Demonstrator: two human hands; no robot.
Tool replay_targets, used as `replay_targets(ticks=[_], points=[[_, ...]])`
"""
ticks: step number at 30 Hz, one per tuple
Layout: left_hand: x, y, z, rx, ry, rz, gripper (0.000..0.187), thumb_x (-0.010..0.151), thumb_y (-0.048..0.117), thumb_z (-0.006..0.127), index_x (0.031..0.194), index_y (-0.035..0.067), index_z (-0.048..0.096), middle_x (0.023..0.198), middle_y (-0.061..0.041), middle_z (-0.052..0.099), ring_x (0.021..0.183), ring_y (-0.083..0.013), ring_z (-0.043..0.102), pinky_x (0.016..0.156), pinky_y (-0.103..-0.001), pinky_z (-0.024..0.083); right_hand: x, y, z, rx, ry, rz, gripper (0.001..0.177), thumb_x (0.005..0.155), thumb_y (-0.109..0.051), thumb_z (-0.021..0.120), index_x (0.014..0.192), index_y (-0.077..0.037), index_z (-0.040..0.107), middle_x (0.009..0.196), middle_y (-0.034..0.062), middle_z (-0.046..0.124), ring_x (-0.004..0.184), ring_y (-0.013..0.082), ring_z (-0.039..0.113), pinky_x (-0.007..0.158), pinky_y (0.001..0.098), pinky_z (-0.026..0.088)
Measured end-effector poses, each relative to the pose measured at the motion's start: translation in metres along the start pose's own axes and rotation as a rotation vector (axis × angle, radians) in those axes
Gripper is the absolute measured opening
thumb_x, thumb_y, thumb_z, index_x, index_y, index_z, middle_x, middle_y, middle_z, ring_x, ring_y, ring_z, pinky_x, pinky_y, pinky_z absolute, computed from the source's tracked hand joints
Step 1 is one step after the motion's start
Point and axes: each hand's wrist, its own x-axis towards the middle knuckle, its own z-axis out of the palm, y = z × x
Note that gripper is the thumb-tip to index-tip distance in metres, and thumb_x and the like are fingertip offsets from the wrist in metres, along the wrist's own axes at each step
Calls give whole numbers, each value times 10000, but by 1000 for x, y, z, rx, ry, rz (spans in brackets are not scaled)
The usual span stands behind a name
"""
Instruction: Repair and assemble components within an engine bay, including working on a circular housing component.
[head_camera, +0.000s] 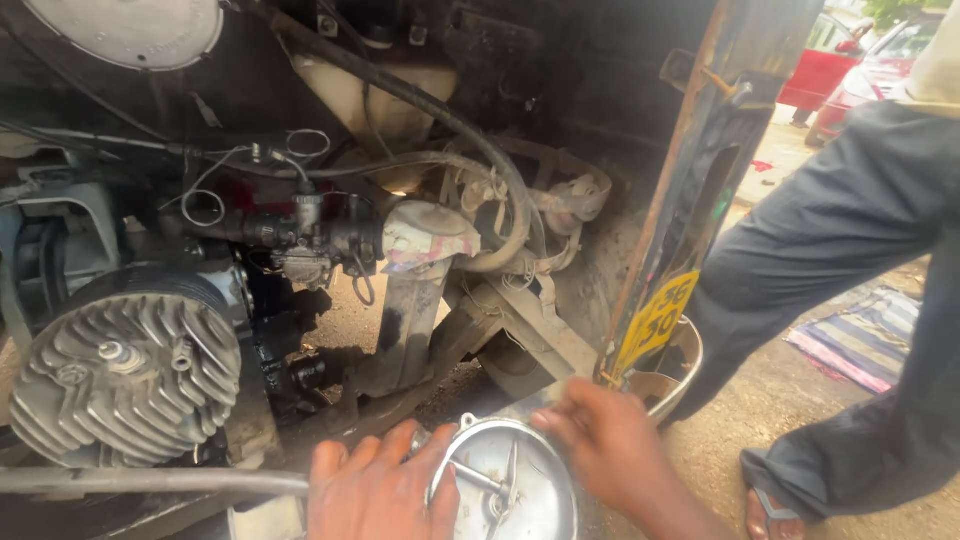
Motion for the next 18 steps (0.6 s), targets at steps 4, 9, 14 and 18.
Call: replay_targets(ticks=[4, 9, 14, 18], points=[[2, 2, -1, -34, -27, -27, 596, 869, 475, 599, 1455, 368, 568, 1384, -110, 609, 1052, -199, 661, 890, -456, 363, 1, -5, -12, -60, -38, -5, 274, 836, -328, 789, 837, -66, 709, 691, 60, 738, 622, 150, 660, 624, 358, 531], [3, -5, 11, -46, 24, 18, 593, 875, 476, 614, 1453, 347, 592, 1365, -150, 622, 1032, -209, 670, 887, -444, 371, 4, 16, -3, 1, -114, 76, 280, 851, -316, 781, 824, -49, 699, 710, 94, 771, 654, 182, 676, 647, 358, 552], [0, -2, 7, -46, 81, 2, 564, 863, 472, 632, 1413, 352, 625, 1343, -157, 632, 1004, -213, 676, 851, -440, 382, 10, -7, 1, -106, 47, -184, 184, 859, -295, 761, 879, -114, 734, 736, 51, 785, 649, 154, 732, 618, 349, 555], [-12, 7, -3, -123, 211, 29, 555, 814, 419, 661, 1361, 326, 670, 1230, -91, 695, 909, -263, 665, 817, -487, 376, -18, 15, -9, -163, 114, -295, 218, 850, -269, 794, 815, -71, 711, 656, 110, 736, 586, 201, 701, 555, 377, 528]])
